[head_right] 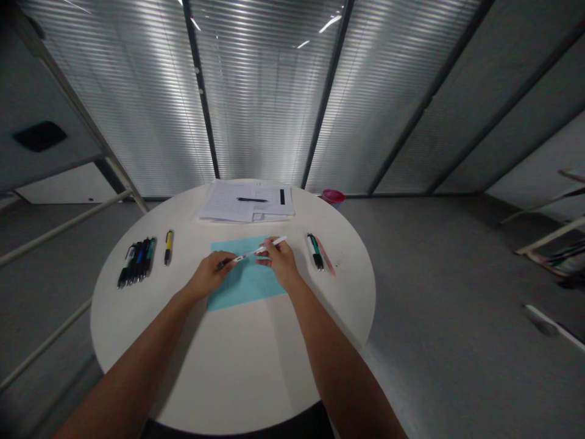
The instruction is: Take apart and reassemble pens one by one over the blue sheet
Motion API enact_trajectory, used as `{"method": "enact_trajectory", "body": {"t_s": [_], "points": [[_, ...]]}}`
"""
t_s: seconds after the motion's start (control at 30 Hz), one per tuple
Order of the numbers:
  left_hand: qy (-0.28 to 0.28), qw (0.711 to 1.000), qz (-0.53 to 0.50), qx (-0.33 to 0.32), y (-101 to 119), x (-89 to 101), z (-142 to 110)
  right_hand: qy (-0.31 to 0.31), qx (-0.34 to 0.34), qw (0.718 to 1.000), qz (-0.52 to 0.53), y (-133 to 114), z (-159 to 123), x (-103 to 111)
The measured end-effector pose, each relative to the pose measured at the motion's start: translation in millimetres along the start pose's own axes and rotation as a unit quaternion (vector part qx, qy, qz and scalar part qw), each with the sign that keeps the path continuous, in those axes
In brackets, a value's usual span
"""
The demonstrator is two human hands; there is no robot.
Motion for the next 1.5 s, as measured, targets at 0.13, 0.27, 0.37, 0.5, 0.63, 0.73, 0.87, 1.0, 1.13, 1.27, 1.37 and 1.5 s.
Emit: {"method": "enact_trajectory", "body": {"t_s": [0.13,0.27,0.37,0.5,0.63,0.73,0.87,1.0,1.13,1.27,1.37,1.5], "points": [[-0.004,1.000,-0.006,0.007,-1.3,-0.5,0.4,0.008,0.003,1.000,0.008,0.0,0.2,-0.1],[-0.004,1.000,-0.001,0.008,-2.8,-0.3,0.7,0.035,0.008,0.999,0.026,-2.7,2.4,1.5],[0.002,1.000,0.003,0.005,-3.0,0.4,0.4,0.039,0.001,0.999,0.022,-5.3,2.1,0.6],[0.006,1.000,0.012,0.003,-3.3,1.3,0.2,0.043,-0.017,0.999,0.018,-7.3,0.7,-0.7],[0.002,1.000,0.018,0.001,-4.7,1.1,0.6,0.049,-0.012,0.999,0.003,-5.2,2.2,1.9],[-0.004,1.000,0.014,0.001,-5.7,0.5,0.9,0.059,-0.003,0.998,-0.012,-2.5,4.6,4.8],[-0.001,1.000,0.002,0.004,-5.2,1.1,0.8,0.070,0.009,0.997,0.014,-3.7,7.2,6.8],[0.003,1.000,-0.002,0.002,-4.5,1.8,0.7,0.073,0.012,0.995,0.061,-7.1,7.9,7.1],[0.004,1.000,-0.004,-0.001,-5.8,0.9,0.8,0.042,0.008,0.997,0.063,-6.0,6.3,4.3],[0.002,1.000,0.001,0.000,-7.0,-0.1,0.8,0.025,0.003,0.999,0.048,-4.1,3.5,0.7],[0.002,1.000,0.004,-0.001,-6.9,-0.2,1.2,0.018,0.004,0.999,0.032,-3.4,2.5,-0.3],[0.004,1.000,0.006,-0.003,-6.8,0.1,1.4,0.012,0.008,1.000,0.017,-1.9,2.2,0.0]]}}
Point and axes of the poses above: each hand's wrist, its own z-axis towards the middle knuckle, its own x-axis out of the back of the hand, y = z × x, the point moved 1 cm from there along z, towards the middle knuckle, and after that the axes turned 10 degrees about x, right-handed, at the moved point
